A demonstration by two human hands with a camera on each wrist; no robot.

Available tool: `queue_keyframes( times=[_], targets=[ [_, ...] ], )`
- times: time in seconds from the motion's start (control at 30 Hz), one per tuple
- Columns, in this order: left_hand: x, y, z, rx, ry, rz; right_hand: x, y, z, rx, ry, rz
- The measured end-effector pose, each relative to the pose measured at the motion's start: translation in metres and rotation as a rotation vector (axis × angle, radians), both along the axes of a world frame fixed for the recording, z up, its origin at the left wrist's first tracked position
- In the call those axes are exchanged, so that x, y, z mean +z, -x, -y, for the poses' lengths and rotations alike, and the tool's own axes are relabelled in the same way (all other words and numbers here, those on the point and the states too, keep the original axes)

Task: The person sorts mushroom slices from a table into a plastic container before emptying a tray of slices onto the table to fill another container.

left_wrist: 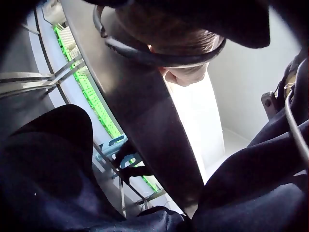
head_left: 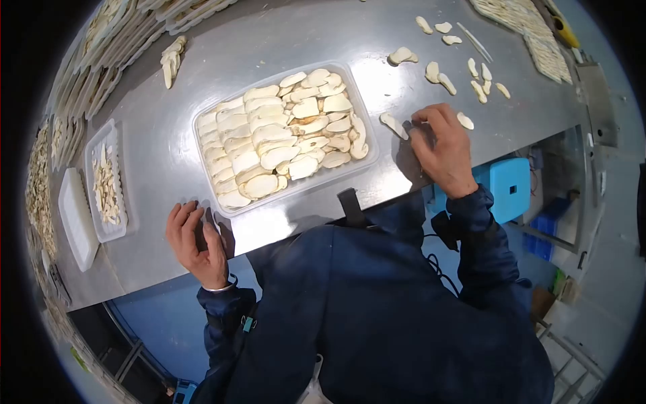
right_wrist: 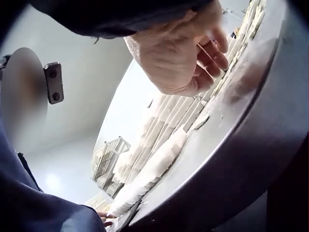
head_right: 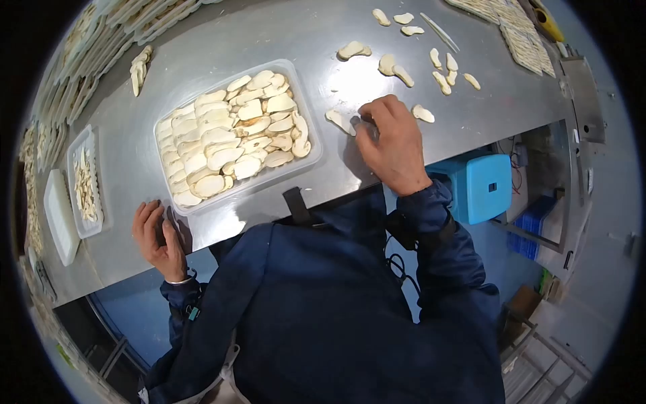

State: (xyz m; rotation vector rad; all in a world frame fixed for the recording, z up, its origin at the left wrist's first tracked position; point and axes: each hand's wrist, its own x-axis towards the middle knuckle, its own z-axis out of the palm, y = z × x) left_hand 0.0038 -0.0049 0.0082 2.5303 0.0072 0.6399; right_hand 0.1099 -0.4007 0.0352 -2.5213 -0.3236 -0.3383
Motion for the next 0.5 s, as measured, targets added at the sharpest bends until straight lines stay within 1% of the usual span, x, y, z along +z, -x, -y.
queue_keyframes(
  times=[0.03,0.13,0.23,0.33,0.43,0.5],
  targets=[
    [0.000,0.000,0.000,0.000,0.000,0.001,0.000,0.001,-0.005,0.015,-0.053,-0.041],
    [0.000,0.000,0.000,0.000,0.002,0.007,-0.004,0.002,-0.016,0.035,0.094,-0.026],
    [-0.001,0.000,-0.001,0.001,0.008,0.003,-0.012,0.000,-0.018,0.004,0.104,-0.001],
    [-0.001,-0.001,0.000,0.005,0.017,0.014,-0.014,-0.003,-0.018,-0.001,0.060,-0.013],
    [0.000,0.000,0.001,0.012,0.026,0.019,-0.014,-0.006,-0.016,0.022,0.108,-0.019],
    [0.000,0.000,0.001,0.008,0.039,0.023,-0.010,-0.009,-0.017,0.036,0.043,-0.075]
  ],
)
